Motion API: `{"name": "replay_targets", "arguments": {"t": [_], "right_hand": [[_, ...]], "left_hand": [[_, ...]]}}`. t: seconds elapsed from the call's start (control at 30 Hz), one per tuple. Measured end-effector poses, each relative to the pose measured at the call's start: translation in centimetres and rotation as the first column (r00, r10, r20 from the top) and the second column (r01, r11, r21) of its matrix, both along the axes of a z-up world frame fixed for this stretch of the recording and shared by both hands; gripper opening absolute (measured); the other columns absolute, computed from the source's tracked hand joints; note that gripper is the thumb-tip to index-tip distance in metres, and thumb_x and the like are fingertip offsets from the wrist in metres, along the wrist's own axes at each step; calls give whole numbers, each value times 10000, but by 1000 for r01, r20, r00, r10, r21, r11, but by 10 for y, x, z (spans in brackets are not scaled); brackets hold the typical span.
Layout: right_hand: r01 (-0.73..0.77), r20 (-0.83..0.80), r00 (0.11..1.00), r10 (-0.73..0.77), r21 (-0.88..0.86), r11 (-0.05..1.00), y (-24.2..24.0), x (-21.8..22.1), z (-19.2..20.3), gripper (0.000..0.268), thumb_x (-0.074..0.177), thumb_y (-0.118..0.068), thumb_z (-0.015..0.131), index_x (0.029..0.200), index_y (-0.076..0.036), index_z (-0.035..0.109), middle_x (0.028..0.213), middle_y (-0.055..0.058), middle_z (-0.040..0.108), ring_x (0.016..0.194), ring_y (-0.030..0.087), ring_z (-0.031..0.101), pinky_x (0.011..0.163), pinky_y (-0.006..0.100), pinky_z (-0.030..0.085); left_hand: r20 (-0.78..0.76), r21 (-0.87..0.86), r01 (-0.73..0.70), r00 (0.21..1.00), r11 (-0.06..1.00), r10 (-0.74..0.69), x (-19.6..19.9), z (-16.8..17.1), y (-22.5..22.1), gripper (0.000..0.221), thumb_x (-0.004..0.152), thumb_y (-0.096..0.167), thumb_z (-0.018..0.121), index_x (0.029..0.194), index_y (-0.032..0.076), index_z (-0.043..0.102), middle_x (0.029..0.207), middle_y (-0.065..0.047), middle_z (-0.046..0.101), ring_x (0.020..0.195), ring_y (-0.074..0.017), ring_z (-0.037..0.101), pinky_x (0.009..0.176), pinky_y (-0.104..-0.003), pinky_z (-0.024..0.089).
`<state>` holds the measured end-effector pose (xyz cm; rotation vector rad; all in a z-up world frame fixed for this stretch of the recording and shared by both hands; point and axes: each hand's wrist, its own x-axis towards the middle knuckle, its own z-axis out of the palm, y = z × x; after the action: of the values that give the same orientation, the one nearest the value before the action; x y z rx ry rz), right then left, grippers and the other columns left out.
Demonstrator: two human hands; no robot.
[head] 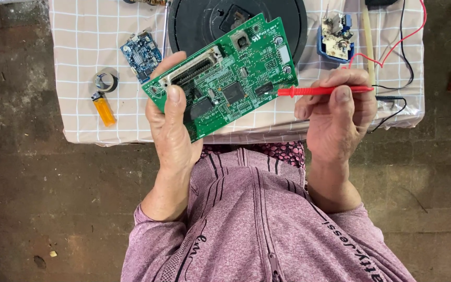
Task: Testing and inspecting multiple electronic circuit boards using a multimeter probe on a repair bench.
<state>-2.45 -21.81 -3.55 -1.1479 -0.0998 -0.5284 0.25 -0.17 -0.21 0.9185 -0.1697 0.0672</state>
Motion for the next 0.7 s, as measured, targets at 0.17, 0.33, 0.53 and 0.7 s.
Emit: {"name": "replay_targets", "arguments": {"t": [0.17, 0.33, 0.53, 0.7], "right_hand": [[-80, 62, 995, 82, -30, 996, 6, -1, -2, 220, 1118, -261, 580, 1112, -42, 561, 858, 145, 616, 522, 234, 580, 441, 282, 486], [-41, 18, 999, 42, -59, 997, 10, -2, -5, 291, 1115, -304, 584, 1145, -15, 561, 889, 169, 677, 504, 206, 599, 460, 277, 483], [-60, 15, 998, 61, -80, 995, 11, 0, -7, 304, 1110, -302, 593, 1155, -2, 582, 890, 174, 688, 507, 197, 602, 484, 264, 485], [-56, 0, 998, 56, -82, 995, 12, -1, -5, 309, 1104, -317, 606, 1144, -11, 593, 896, 170, 694, 510, 194, 603, 484, 256, 491]], "left_hand": [[-7, 9, 2, 1000, 1000, -2, 4, -1, -5, 440, 1062, 383, 718, 1379, 108, 588, 1303, -155, 647, 1219, -283, 654, 1056, -465, 599], [59, 81, -5, 998, 997, 0, 5, -7, -5, 432, 1091, 419, 685, 1399, 132, 589, 1316, -111, 641, 1255, -251, 636, 1103, -446, 585], [72, 37, -19, 997, 999, 17, 7, -17, -7, 455, 1070, 407, 714, 1389, 106, 593, 1282, -128, 647, 1204, -250, 651, 1052, -439, 602], [87, 58, -52, 995, 997, 47, 8, -21, -7, 459, 1059, 404, 706, 1374, 89, 595, 1214, -113, 663, 1151, -231, 665, 1019, -398, 598]]}}
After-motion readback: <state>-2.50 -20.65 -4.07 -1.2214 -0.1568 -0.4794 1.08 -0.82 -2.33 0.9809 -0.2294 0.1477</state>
